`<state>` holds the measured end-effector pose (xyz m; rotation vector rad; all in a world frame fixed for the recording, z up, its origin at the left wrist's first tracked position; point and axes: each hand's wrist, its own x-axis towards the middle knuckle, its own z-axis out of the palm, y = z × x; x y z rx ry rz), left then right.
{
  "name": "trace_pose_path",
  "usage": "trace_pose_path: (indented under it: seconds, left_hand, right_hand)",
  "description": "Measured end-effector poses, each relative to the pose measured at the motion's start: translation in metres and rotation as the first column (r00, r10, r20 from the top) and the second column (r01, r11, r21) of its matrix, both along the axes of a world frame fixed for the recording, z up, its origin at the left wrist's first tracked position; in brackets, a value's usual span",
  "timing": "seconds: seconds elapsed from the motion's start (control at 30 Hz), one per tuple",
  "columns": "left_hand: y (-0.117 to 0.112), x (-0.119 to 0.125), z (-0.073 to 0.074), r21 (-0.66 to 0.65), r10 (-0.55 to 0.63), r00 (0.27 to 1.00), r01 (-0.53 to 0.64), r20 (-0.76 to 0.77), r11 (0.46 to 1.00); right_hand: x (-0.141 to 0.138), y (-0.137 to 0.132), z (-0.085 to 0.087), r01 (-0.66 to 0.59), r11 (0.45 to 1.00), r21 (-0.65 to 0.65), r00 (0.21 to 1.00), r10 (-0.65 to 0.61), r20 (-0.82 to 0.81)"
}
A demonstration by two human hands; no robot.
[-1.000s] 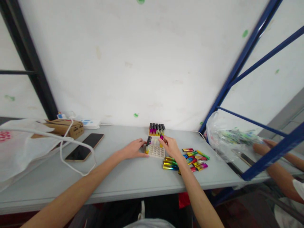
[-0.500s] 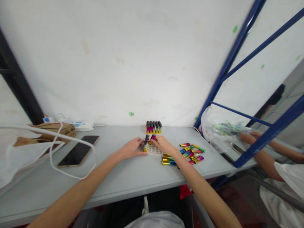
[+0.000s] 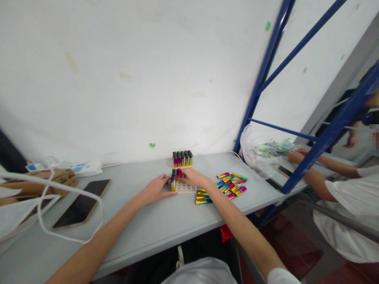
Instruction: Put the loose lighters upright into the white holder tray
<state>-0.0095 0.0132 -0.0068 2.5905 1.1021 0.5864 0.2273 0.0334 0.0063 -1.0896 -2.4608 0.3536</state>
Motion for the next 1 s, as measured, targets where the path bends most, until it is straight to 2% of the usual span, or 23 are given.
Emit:
trace_pose_path:
  seconds: [0.07,0.13,0.27,0.37,0.43,0.5,0.6,0.73,0.87,1.0]
  left_hand:
    - [0.0,0.0,0.001,-0.01,0.004,1.0,-0.004,0.001,1.0]
    - [0.0,0.0,0.001,-0.016,0.002,1.0,-0.002,-0.009,1.0]
    - [0.001,-0.001,0.0,-0.021,0.001,1.0,-0.002,-0.022,1.0]
    - [0.001,-0.001,0.0,-0.022,0.006,1.0,-0.006,-0.02,1.0]
    - [0.001,-0.001,0.001,-0.022,0.011,1.0,-0.011,-0.017,1.0]
    - [0.001,-0.001,0.001,-0.021,0.015,1.0,-0.015,-0.011,1.0]
    - [0.001,-0.002,0.0,-0.013,0.01,1.0,-0.01,-0.01,1.0]
    - [-0.001,-0.001,0.0,-0.001,0.012,0.999,-0.012,-0.038,1.0]
    - [-0.005,0.0,0.004,-0.023,0.023,0.999,-0.024,-0.043,0.999]
    - [-0.008,0.001,0.008,-0.018,0.034,0.999,-0.034,-0.035,0.999]
  right_hand:
    - [0.007,-0.005,0.002,0.01,0.999,-0.048,1.0,-0.011,-0.027]
    - [0.027,-0.013,0.008,0.026,0.993,-0.112,0.997,-0.034,-0.073]
    - [0.101,-0.031,0.022,0.125,0.982,-0.138,0.99,-0.132,-0.042]
    - [0.16,-0.04,0.028,0.305,0.949,-0.078,0.952,-0.306,0.001]
    - [0.185,-0.042,0.027,0.398,0.916,-0.048,0.917,-0.397,0.028]
    - [0.197,-0.041,0.023,0.422,0.905,-0.061,0.906,-0.419,0.059]
    - [0.194,-0.034,0.016,0.377,0.919,-0.117,0.926,-0.372,0.063]
    - [0.177,-0.026,0.012,0.34,0.938,-0.071,0.935,-0.345,-0.087]
    - [0.145,-0.028,0.015,0.35,0.934,-0.074,0.896,-0.357,-0.263]
    - [0.104,-0.037,0.017,0.374,0.927,-0.012,0.839,-0.344,-0.422]
